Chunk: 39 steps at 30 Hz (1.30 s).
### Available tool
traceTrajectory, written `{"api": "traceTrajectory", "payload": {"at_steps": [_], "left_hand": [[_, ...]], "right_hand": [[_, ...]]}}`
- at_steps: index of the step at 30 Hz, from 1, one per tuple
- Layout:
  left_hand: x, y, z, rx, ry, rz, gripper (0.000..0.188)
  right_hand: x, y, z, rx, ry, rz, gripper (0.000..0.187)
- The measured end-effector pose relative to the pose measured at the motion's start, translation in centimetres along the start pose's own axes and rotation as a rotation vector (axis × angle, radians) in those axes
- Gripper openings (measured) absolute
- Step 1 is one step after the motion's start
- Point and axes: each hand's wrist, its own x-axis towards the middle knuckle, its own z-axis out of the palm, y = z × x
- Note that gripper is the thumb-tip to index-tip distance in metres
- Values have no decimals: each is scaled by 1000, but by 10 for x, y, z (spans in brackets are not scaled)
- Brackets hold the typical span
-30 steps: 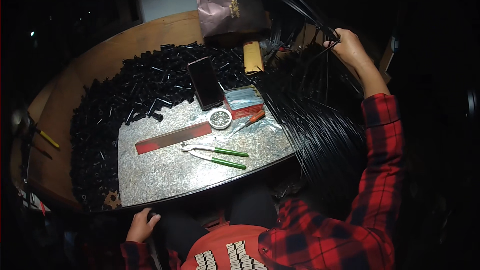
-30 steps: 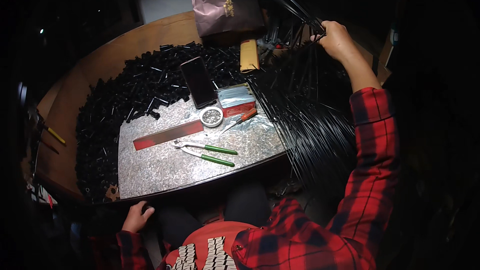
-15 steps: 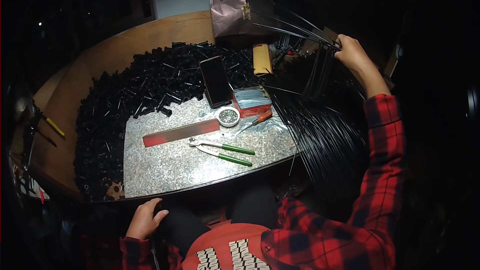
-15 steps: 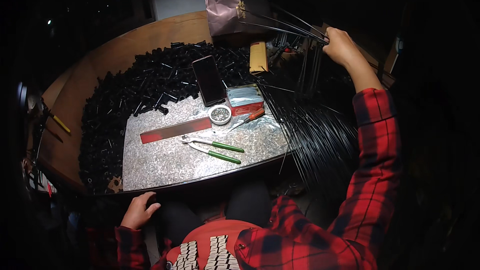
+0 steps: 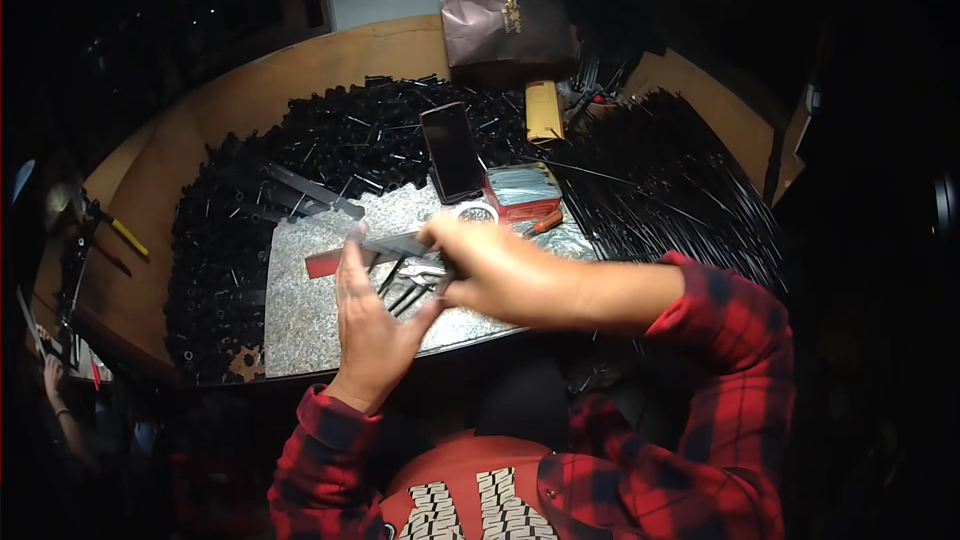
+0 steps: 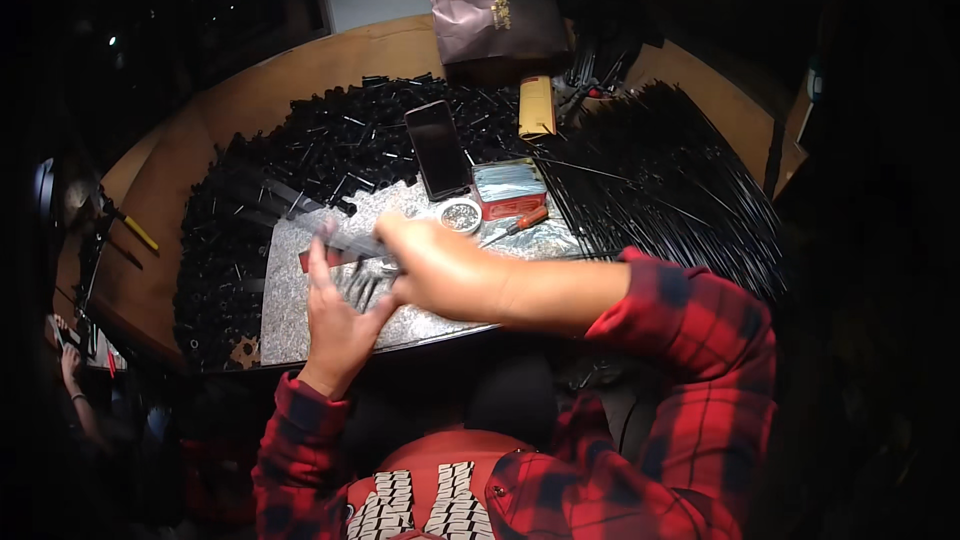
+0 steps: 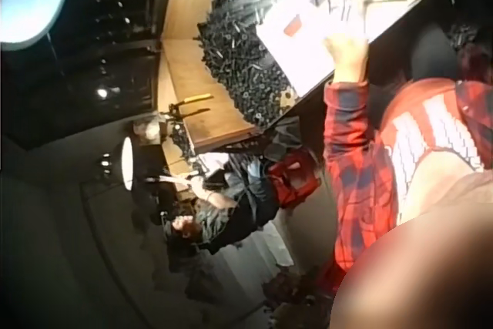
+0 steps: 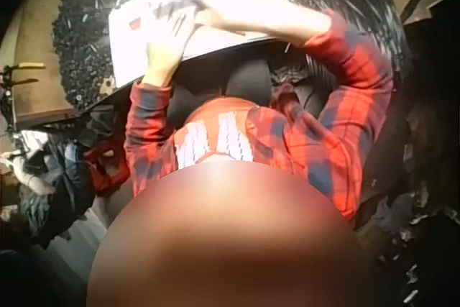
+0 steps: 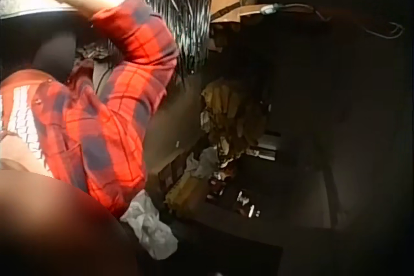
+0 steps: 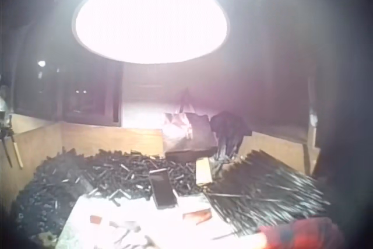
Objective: Bundling long black wires and inserting them into plastic connectors at a workbench.
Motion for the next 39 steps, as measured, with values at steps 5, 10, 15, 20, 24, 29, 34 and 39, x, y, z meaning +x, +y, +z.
{"api": "traceTrajectory", "payload": {"at_steps": [5, 10, 15, 20, 24, 29, 34, 39], "left_hand": [[-7, -16, -15, -240, 106, -55, 29], [13, -32, -42, -589, 415, -260, 5], [0, -36, -52, -526, 253, -252, 8], [3, -30, -53, -644, 233, -328, 9], [2, -20, -56, -578, 226, -313, 10], [1, -18, -60, -537, 170, -293, 13], [12, -4, -48, -410, 117, -226, 16], [18, 5, -49, -391, 58, -298, 28]], "right_hand": [[-16, -8, 32, 194, -4, -142, 61], [-34, -8, 7, 319, -307, 108, 69], [-38, 91, -16, -219, 167, 20, 39], [-76, 203, -89, -1094, 293, 474, 28], [-119, 272, -100, -1248, 186, 613, 15], [-105, 242, -116, -957, 601, 396, 10], [-66, 147, -100, -336, 731, 451, 18], [-38, 57, -9, 360, 221, 197, 18]]}}
